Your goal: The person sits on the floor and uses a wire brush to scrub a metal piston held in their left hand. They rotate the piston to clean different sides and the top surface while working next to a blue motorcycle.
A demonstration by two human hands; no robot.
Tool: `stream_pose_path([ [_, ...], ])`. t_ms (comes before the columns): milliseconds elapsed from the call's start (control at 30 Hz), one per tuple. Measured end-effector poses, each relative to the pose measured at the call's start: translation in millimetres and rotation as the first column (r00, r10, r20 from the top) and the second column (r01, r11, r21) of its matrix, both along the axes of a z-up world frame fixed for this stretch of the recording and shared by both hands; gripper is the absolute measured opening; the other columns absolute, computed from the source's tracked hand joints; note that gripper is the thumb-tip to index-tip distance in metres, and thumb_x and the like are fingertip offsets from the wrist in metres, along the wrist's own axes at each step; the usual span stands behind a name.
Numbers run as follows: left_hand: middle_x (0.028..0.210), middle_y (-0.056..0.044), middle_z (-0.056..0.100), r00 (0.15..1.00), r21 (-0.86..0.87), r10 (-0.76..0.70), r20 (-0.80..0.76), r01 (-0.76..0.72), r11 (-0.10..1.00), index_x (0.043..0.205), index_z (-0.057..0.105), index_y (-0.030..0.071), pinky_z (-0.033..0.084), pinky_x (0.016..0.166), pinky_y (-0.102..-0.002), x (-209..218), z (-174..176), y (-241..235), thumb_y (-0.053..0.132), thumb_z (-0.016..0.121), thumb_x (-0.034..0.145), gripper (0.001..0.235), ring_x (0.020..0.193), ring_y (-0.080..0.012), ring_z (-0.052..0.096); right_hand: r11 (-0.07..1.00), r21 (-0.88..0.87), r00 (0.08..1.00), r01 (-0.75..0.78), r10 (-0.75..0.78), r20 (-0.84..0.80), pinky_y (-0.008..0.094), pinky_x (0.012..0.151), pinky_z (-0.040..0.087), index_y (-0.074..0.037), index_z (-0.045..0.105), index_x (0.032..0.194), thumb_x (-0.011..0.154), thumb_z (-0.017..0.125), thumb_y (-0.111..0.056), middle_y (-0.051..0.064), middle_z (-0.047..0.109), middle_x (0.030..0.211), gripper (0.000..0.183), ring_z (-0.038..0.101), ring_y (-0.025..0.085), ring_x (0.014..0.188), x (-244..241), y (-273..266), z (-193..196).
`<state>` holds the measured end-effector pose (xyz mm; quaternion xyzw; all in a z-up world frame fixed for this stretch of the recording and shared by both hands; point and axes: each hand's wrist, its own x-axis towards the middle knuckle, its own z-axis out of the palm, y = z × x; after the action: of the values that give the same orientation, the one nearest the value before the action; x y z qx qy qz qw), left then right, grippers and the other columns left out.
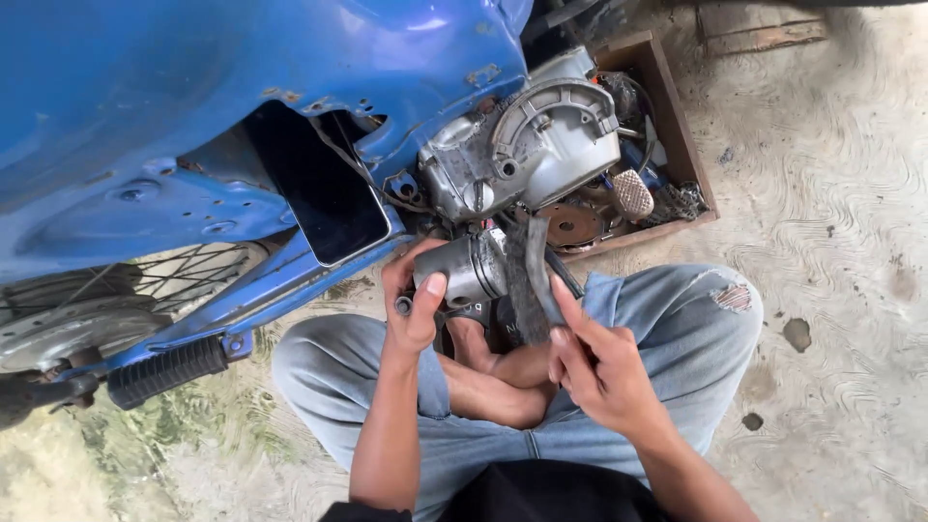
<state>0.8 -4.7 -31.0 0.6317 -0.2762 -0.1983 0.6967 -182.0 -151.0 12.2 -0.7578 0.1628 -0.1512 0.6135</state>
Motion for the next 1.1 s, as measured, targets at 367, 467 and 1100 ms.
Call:
stream_pose_path([
  [367,0.083,-0.009,0.066,0.998,-0.169,-0.005,0.062,0.015,0.986,0.098,0.069,-0.003,0.049,0.072,-0.03,15,-15,-3,0.032,0.055,0.09,0.038,0.075,-0.0135,0.054,0.997,-0.067,0.994,-0.046,0.053,0.096,0.024,0.038,0.044,0.004,0.049,0.145,0.094,0.051,0.005,0.003,0.067,0.053,0.051,0.055,0.011,0.038,18,-7,-4],
  [467,0.076,-0.012,0.068,0.992,-0.279,-0.014,0.125,0.049,0.959,0.094,0.073,-0.001,0.055,0.066,-0.031,14,-21,-2,0.029,0.055,0.099,0.035,0.069,-0.0118,0.058,0.993,-0.112,0.972,-0.032,0.057,0.228,0.026,0.036,0.047,0.008,0.046,0.145,0.096,0.049,0.006,0.005,0.069,0.053,0.049,0.06,0.013,0.036,30,-8,-1],
  [1100,0.077,-0.013,0.064,0.998,-0.411,0.038,0.045,-0.016,0.912,0.091,0.071,-0.005,0.052,0.063,-0.025,16,-49,11,0.041,0.057,0.094,0.049,0.067,-0.0113,0.055,0.997,-0.079,0.983,-0.025,0.039,0.179,0.029,0.037,0.048,0.002,0.049,0.147,0.097,0.05,0.005,0.005,0.069,0.053,0.051,0.059,0.016,0.035,31,14,-10],
])
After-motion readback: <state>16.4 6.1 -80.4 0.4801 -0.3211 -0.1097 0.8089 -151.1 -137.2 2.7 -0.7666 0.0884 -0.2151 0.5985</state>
